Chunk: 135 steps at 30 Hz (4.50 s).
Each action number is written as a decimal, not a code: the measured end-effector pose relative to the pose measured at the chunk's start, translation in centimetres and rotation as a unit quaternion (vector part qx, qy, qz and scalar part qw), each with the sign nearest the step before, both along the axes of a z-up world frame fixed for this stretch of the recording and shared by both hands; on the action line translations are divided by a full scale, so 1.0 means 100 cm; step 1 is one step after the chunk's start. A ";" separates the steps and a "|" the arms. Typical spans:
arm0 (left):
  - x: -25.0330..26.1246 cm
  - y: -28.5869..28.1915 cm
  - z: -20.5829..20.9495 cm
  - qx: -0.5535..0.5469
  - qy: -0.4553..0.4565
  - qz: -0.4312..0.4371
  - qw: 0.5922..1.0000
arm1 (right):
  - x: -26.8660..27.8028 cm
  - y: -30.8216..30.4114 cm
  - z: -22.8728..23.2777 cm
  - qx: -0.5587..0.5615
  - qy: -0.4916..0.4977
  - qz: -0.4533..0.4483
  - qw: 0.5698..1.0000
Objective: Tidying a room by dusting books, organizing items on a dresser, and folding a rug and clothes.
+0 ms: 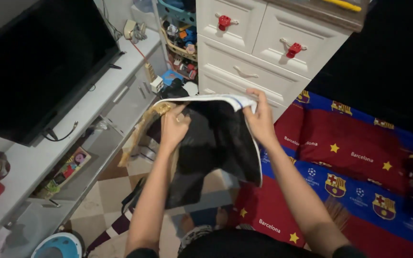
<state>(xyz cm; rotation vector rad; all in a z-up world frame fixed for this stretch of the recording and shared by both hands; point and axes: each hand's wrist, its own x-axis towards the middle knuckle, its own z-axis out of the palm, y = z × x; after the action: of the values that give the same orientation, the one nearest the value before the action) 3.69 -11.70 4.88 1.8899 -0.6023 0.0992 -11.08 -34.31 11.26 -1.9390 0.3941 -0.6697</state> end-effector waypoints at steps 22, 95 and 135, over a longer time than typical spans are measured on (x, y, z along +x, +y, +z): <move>0.031 0.110 0.135 0.106 0.031 -0.115 0.987 | 0.034 -0.044 -0.109 -0.287 0.049 -0.108 0.950; 0.008 0.149 -0.249 -0.505 0.491 0.154 0.693 | 0.062 -0.083 0.103 0.475 -0.273 0.206 0.811; 0.105 0.120 -0.140 0.243 0.363 -0.168 0.884 | -0.081 -0.124 0.011 0.334 0.007 -0.108 0.936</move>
<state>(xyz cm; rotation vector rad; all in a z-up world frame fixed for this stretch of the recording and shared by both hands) 14.19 0.35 -9.16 2.0594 -0.4326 -1.0335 -19.21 -46.70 12.40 -1.2614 0.7457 -0.5624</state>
